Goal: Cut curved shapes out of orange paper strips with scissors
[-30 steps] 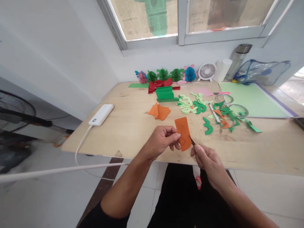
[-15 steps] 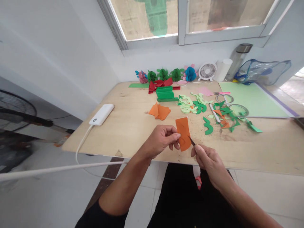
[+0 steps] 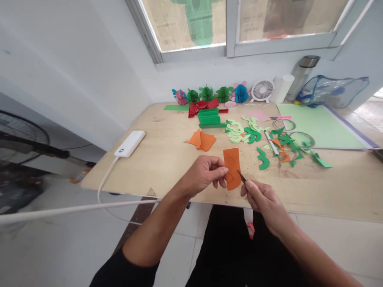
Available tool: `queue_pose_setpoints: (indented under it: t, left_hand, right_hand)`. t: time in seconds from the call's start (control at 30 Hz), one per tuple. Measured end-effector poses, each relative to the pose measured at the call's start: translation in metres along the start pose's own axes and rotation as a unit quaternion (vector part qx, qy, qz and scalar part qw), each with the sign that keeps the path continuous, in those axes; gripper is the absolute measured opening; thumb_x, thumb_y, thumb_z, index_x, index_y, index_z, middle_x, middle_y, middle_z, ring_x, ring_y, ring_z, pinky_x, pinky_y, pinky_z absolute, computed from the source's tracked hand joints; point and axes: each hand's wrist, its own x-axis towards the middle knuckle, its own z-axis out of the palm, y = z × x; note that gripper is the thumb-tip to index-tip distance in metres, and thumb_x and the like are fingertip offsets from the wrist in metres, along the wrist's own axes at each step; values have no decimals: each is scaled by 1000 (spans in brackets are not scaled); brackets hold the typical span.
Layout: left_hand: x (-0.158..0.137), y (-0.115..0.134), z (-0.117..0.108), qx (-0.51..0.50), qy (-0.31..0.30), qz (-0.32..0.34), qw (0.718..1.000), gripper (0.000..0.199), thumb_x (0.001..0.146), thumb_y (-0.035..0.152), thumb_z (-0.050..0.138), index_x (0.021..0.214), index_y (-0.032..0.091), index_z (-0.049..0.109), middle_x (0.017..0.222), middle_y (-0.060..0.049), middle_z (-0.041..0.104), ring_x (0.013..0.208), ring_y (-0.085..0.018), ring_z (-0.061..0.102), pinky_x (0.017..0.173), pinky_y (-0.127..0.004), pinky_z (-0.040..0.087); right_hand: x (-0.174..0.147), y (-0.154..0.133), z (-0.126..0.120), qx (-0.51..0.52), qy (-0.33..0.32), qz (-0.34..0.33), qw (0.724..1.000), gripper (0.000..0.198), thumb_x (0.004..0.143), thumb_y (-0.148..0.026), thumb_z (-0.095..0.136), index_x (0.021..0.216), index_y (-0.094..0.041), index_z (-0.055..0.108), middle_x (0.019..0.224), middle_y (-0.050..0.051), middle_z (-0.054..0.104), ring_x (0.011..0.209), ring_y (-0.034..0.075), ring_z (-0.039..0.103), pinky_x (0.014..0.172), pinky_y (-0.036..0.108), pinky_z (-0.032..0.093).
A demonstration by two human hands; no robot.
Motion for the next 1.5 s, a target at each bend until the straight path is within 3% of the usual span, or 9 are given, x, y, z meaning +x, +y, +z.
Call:
queue_pose_setpoints:
  t: [0.67,1.5]
  left_hand:
    - [-1,10,-1,21,-6,-10,1000,18,82,22,59,65,14,56,59,-2,66,55,-11,63,48,-19,44]
    - [-1,15,-8,42,-39,-19,998,19,80,22,60,63,14,58,59,-2,65,52,-9,60,48,-19,41]
  right_hand:
    - [0,-2,-3,-26,-9,0,1000,50,86,-62,47,67,-17,55,49,-8,22,46,8,17,43,25,13]
    - [4,-16,-13,-139,-48,-22,989,52,87,-62,43,66,-17,56,52,-6,25,48,9,20,44,24,15]
